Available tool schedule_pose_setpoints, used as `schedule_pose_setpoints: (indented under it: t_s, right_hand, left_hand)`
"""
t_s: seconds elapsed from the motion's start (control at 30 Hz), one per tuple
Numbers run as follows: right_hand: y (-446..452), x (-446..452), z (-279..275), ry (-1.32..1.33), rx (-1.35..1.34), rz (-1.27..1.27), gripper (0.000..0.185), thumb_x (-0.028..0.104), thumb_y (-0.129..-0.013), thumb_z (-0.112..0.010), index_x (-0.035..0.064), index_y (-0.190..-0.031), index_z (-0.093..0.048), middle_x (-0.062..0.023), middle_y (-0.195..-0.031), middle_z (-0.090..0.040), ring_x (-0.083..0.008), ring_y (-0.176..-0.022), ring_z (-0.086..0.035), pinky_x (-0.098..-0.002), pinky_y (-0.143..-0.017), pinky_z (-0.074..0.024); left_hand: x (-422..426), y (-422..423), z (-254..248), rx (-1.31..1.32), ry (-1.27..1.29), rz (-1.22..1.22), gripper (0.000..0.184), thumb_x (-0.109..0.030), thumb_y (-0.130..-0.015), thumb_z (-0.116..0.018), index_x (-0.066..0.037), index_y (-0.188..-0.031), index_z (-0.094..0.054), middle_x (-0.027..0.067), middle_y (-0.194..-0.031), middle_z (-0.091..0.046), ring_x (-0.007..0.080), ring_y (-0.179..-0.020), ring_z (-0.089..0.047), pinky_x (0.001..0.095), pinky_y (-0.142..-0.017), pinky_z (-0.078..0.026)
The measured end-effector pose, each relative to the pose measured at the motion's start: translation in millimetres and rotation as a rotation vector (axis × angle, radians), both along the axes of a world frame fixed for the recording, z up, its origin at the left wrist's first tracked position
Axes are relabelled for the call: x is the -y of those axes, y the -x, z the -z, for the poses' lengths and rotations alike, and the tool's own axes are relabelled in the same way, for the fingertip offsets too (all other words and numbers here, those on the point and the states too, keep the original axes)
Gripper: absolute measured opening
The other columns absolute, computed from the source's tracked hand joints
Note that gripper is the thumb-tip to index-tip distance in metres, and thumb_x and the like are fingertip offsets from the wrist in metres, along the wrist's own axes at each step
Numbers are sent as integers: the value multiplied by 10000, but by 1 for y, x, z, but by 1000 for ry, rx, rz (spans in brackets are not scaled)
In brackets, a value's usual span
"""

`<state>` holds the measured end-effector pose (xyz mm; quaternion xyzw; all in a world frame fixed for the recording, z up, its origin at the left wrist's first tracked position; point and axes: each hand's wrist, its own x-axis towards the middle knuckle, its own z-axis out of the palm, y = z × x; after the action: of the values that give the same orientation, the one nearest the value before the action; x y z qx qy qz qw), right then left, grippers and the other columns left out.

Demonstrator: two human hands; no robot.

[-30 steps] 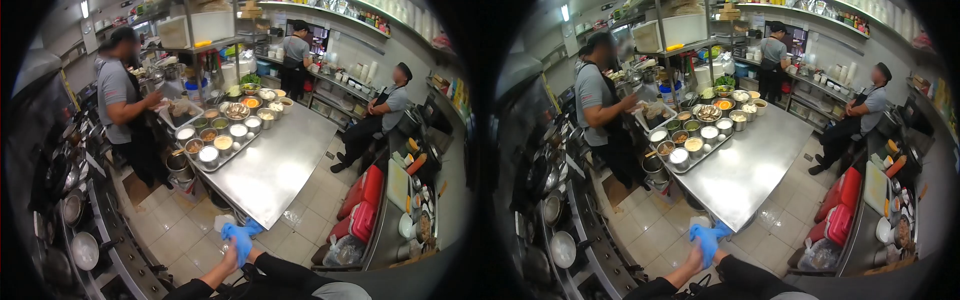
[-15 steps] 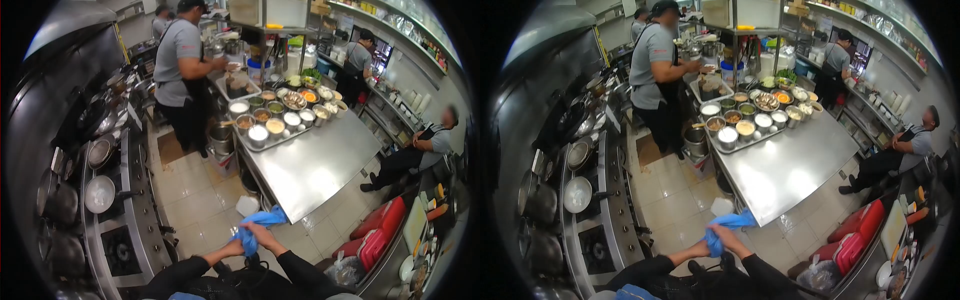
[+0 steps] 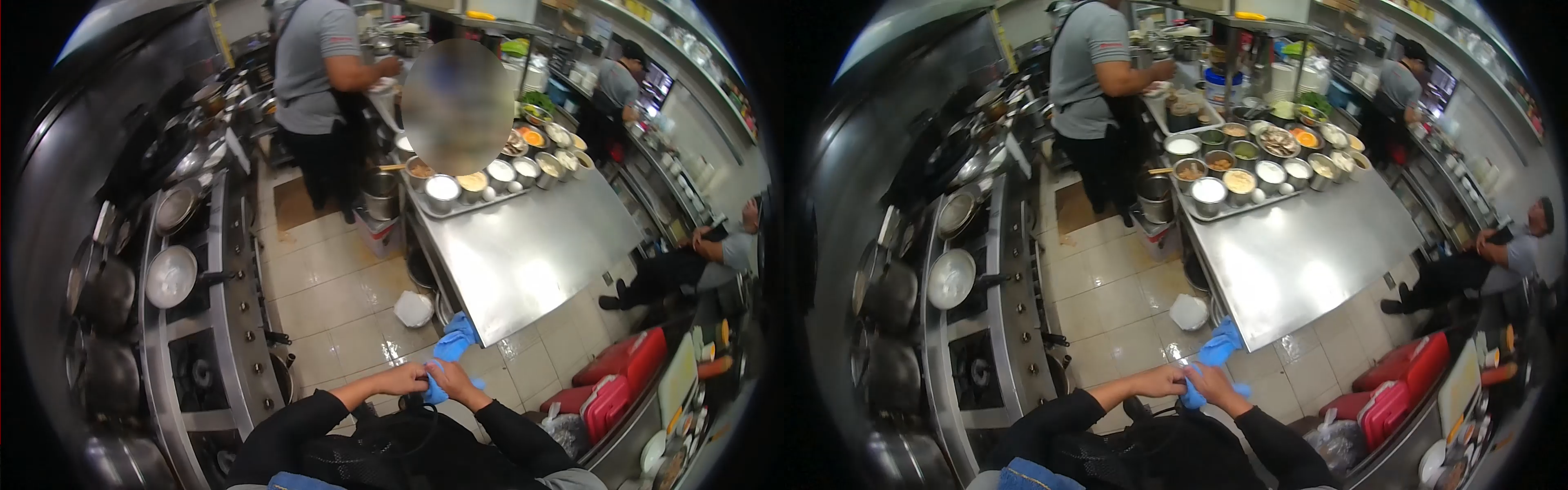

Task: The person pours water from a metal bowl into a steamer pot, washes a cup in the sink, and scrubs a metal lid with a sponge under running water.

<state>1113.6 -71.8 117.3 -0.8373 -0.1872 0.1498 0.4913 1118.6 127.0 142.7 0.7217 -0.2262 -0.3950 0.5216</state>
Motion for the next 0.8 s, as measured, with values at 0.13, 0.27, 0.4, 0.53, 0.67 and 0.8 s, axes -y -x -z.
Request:
schedule_pose_setpoints:
  t_s: [0.13,0.27,0.4,0.53,0.67,0.8]
  right_hand:
    - [-17,2,10,296,-33,-117,438,446,-906,-538,31,-1034,-594,-253,-913,-645,-448,-877,-607,-488,-733,-477]
    - [-22,32,82,805,-116,-609,935,522,-761,-688,45,-1433,-247,-295,-1112,-609,-441,-1030,-595,-493,-888,-474]
    - [-29,-12,103,524,36,-785,756,362,-770,-726,-11,-1350,-414,-290,-1199,-571,-400,-1128,-562,-452,-937,-458]
    - [-46,-84,118,525,55,-1052,606,272,-768,-729,-29,-1250,-519,-293,-1090,-620,-403,-1064,-600,-424,-880,-485]
    - [-53,-164,143,542,226,-1211,542,208,-776,-711,-17,-1238,-537,-281,-1030,-643,-409,-983,-633,-441,-796,-507]
    - [-30,-246,142,582,244,-1320,504,204,-780,-707,-22,-1202,-549,-264,-1003,-650,-395,-963,-637,-424,-802,-503]
  left_hand:
    - [-16,48,9,61,124,-525,308,-205,-842,-642,-10,-1080,-639,119,-986,-689,161,-911,-650,321,-796,-509]
    - [-111,124,48,298,-404,-985,337,-206,-840,-649,-45,-1135,-624,119,-1024,-681,213,-933,-660,329,-812,-512]
    - [-155,255,69,199,-563,-1531,269,-187,-823,-626,-58,-1059,-644,115,-947,-687,248,-881,-665,352,-782,-519]
    - [-123,375,98,64,-608,-2092,246,-177,-802,-603,-72,-1018,-656,119,-912,-689,285,-876,-665,374,-770,-523]
    - [-85,465,127,-188,-677,-2331,234,-162,-792,-587,-81,-1002,-653,129,-928,-688,303,-903,-659,388,-803,-515]
    - [-60,539,167,-366,-789,-2369,245,-179,-768,-613,-85,-990,-656,160,-1000,-667,308,-984,-629,405,-847,-494]
